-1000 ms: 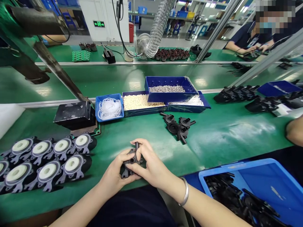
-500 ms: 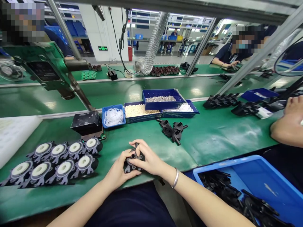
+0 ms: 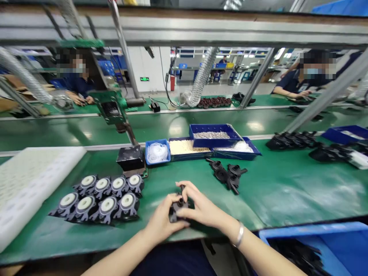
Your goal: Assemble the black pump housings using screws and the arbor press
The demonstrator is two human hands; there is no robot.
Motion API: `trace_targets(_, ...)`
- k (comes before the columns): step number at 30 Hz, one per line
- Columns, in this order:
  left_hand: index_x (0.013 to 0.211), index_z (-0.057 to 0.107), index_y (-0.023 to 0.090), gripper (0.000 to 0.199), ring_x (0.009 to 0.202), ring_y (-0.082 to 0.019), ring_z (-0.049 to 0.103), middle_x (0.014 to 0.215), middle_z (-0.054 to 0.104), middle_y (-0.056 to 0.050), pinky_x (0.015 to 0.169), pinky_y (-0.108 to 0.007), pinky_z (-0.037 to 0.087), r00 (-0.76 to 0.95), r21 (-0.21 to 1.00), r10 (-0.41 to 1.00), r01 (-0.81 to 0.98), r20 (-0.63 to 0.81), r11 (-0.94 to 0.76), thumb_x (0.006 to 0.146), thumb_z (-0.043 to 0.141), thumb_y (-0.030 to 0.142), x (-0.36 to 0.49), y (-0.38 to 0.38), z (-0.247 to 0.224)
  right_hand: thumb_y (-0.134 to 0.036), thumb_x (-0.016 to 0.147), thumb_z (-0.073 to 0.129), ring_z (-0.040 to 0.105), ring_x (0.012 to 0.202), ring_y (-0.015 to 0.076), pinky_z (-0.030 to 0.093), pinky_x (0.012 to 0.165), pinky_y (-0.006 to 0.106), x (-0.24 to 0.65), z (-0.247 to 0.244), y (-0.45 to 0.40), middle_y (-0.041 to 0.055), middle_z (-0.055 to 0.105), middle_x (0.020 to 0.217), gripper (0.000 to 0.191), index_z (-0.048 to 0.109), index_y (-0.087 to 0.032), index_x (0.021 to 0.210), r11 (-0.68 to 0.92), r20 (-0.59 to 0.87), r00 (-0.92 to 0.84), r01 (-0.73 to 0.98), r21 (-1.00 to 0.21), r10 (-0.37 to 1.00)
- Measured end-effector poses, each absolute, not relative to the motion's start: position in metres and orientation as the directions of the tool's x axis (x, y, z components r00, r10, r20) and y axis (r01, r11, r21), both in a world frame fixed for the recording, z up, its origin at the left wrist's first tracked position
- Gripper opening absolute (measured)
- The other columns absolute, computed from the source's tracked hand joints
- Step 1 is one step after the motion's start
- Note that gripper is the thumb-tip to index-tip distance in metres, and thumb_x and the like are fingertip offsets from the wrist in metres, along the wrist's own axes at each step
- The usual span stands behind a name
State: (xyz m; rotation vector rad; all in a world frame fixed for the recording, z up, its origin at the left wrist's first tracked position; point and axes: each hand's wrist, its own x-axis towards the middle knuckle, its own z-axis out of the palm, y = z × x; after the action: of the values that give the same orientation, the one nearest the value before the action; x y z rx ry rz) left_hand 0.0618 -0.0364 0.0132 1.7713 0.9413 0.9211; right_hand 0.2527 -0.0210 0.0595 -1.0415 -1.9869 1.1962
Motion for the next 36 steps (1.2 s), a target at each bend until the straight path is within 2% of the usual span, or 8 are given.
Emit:
trace_targets(5, 0.105, 0.056, 0.023, 0.054, 0.099, -0.023, 0.065, 0.108, 0.068, -0.003, 0.086, -0.031, 0.051, 0.354, 0.985, 0.926, 0.054, 0.134, -0.163, 0.062, 0.088, 0.03, 0.011, -0.034, 0.083, -0.052, 0.095, 0.053, 0.041, 0.135, 0.0296, 0.036, 0.111, 0.049, 0.252, 0.12, 0.021, 0.0109, 0.041, 0.144, 0.03, 0.048, -0.023, 0.089, 0.382, 0.21, -0.534, 0.235, -0.894, 0.819)
trace_targets(10, 0.11, 0.048, 0.025, 0.059, 0.097, -0.022, 0.063, 0.105, 0.065, 0.0, 0.089, -0.032, 0.048, 0.065, 0.918, 0.972, 0.32, 0.225, -0.234, 0.065, 0.085, 0.032, -0.063, 0.033, 0.118, -0.047, 0.093, 0.061, 0.05, 0.127, 0.0282, 0.04, 0.11, 0.048, 0.206, 0.186, 0.102, 0.0115, 0.053, 0.131, 0.029, 0.054, -0.024, 0.108, 0.659, 0.547, -0.408, 0.215, -0.72, 0.731)
trace_targets(15, 0.111, 0.047, 0.024, 0.059, 0.1, -0.022, 0.062, 0.108, 0.064, -0.002, 0.092, -0.035, 0.048, 0.101, 0.885, 0.954, 0.356, 0.283, -0.3, 0.066, 0.083, 0.033, -0.092, 0.096, 0.102, -0.056, 0.089, 0.063, 0.041, 0.136, 0.0304, 0.036, 0.114, 0.046, 0.14, 0.282, 0.176, 0.0165, 0.034, 0.151, 0.076, 0.029, -0.02, 0.146, 0.819, 0.744, -0.361, 0.119, -0.561, 0.563)
trace_targets(19, 0.114, 0.044, 0.024, 0.061, 0.099, -0.021, 0.063, 0.106, 0.066, -0.002, 0.093, -0.035, 0.048, 0.135, 0.886, 0.951, 0.347, 0.278, -0.308, 0.068, 0.082, 0.035, -0.093, 0.111, 0.098, -0.06, 0.097, 0.044, 0.055, 0.12, 0.0237, 0.047, 0.095, 0.038, 0.115, 0.34, 0.173, 0.0086, 0.049, 0.137, 0.069, 0.021, -0.023, 0.15, 0.917, 0.863, -0.329, 0.023, -0.398, 0.383)
trace_targets(22, 0.114, 0.044, 0.023, 0.061, 0.099, -0.021, 0.064, 0.106, 0.067, -0.002, 0.092, -0.035, 0.049, 0.167, 0.891, 0.948, 0.328, 0.271, -0.312, 0.069, 0.082, 0.036, -0.093, 0.119, 0.1, -0.049, 0.101, 0.046, 0.062, 0.082, 0.0109, 0.05, 0.075, 0.031, 0.125, 0.336, 0.127, 0.0013, 0.059, 0.111, 0.044, 0.045, -0.022, 0.136, 0.938, 0.916, -0.272, -0.101, -0.332, 0.295)
trace_targets(25, 0.114, 0.044, 0.023, 0.062, 0.101, -0.022, 0.064, 0.11, 0.066, -0.004, 0.092, -0.035, 0.049, 0.185, 0.899, 0.945, 0.303, 0.27, -0.316, 0.067, 0.084, 0.036, -0.094, 0.125, 0.1, -0.043, 0.102, 0.049, 0.057, 0.066, 0.0119, 0.051, 0.069, 0.034, 0.145, 0.302, 0.078, 0.0019, 0.059, 0.081, 0.029, 0.064, -0.02, 0.092, 0.926, 0.877, -0.38, -0.112, -0.36, 0.295)
trace_targets(29, 0.114, 0.045, 0.023, 0.062, 0.103, -0.024, 0.064, 0.11, 0.066, -0.005, 0.094, -0.037, 0.049, 0.186, 0.901, 0.945, 0.297, 0.27, -0.316, 0.067, 0.083, 0.035, -0.094, 0.127, 0.098, -0.031, 0.102, 0.044, 0.047, 0.056, 0.0154, 0.047, 0.064, 0.039, 0.153, 0.252, 0.048, 0.0014, 0.048, 0.057, 0.034, 0.056, -0.021, 0.072, 0.948, 0.786, -0.571, -0.045, -0.316, 0.236)
trace_targets(36, 0.117, 0.042, 0.022, 0.062, 0.106, -0.026, 0.064, 0.112, 0.065, -0.005, 0.097, -0.041, 0.048, 0.168, 0.875, 0.95, 0.374, 0.262, -0.307, 0.07, 0.078, 0.04, -0.094, 0.126, 0.102, -0.02, 0.092, 0.045, 0.042, 0.054, 0.0148, 0.047, 0.07, 0.039, 0.135, 0.215, 0.058, -0.0011, 0.045, 0.058, 0.024, 0.046, -0.022, 0.069, 0.975, 0.92, -0.354, -0.075, -0.208, 0.169)
